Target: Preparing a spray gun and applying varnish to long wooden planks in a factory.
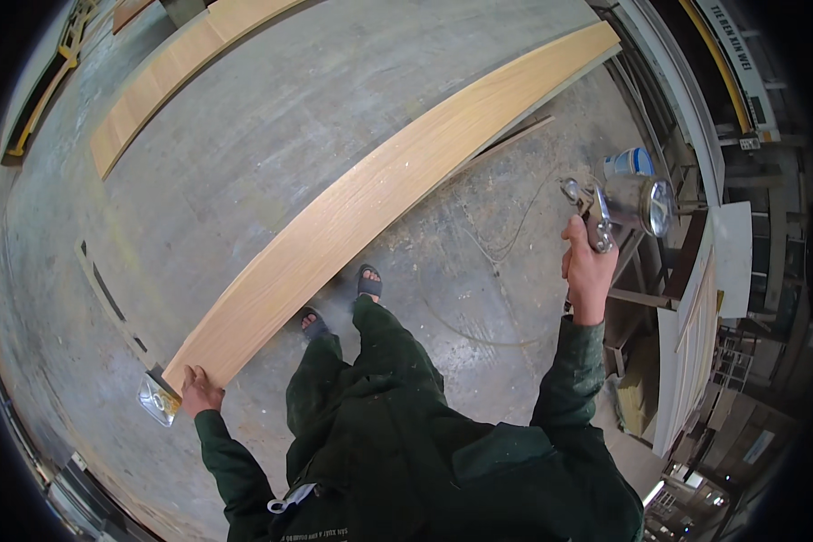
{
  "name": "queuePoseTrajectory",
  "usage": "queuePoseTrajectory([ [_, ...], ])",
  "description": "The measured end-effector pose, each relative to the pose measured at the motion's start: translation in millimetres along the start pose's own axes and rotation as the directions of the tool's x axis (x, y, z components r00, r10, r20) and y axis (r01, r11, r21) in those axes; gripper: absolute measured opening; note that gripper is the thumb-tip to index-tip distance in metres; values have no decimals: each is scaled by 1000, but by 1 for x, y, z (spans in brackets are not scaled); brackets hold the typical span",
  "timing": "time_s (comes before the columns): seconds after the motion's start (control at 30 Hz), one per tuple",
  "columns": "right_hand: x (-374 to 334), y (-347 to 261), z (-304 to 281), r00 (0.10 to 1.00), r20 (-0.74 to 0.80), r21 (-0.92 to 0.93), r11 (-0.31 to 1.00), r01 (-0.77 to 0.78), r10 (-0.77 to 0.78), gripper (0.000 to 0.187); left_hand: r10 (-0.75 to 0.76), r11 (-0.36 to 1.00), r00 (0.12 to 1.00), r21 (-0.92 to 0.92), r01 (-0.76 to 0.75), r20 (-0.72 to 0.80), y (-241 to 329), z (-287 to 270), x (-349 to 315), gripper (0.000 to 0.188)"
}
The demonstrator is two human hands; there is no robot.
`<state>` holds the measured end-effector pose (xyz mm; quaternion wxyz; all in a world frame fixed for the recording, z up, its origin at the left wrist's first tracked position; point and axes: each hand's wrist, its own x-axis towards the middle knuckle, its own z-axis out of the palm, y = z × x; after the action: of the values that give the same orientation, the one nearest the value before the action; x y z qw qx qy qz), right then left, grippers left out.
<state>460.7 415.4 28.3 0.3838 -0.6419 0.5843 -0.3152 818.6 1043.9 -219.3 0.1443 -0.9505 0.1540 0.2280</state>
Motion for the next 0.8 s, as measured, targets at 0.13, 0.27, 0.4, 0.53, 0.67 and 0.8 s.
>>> queuePoseTrajectory([
  [0.13, -3, 1, 24, 995, 85, -58, 996, 63, -58, 26, 62, 987, 998, -146, -66, -34, -9, 2, -6, 91],
  [0.27, -63, -11, 50, 986, 165, -66, 998, 3, 8, 30, 107, 964, 989, -234, -129, -105, -39, 17, -14, 86],
  [0.4, -145, -12, 68, 967, 249, -99, 992, 82, -55, 35, 80, 849, 933, -466, -248, -351, -77, 31, -21, 63],
  [0.53, -259, -28, 106, 932, 362, -59, 997, 53, -28, 36, -47, 797, 923, -571, -195, -381, -159, 71, -16, 56],
  [0.67, -370, -40, 146, 897, 440, -44, 999, -28, 45, 40, -75, 793, 958, -599, -112, -277, -263, 111, -18, 58],
  [0.8, -457, -57, 171, 805, 591, -50, 998, -29, 53, 36, -190, 699, 982, -701, 142, 9, -324, 150, -42, 61],
])
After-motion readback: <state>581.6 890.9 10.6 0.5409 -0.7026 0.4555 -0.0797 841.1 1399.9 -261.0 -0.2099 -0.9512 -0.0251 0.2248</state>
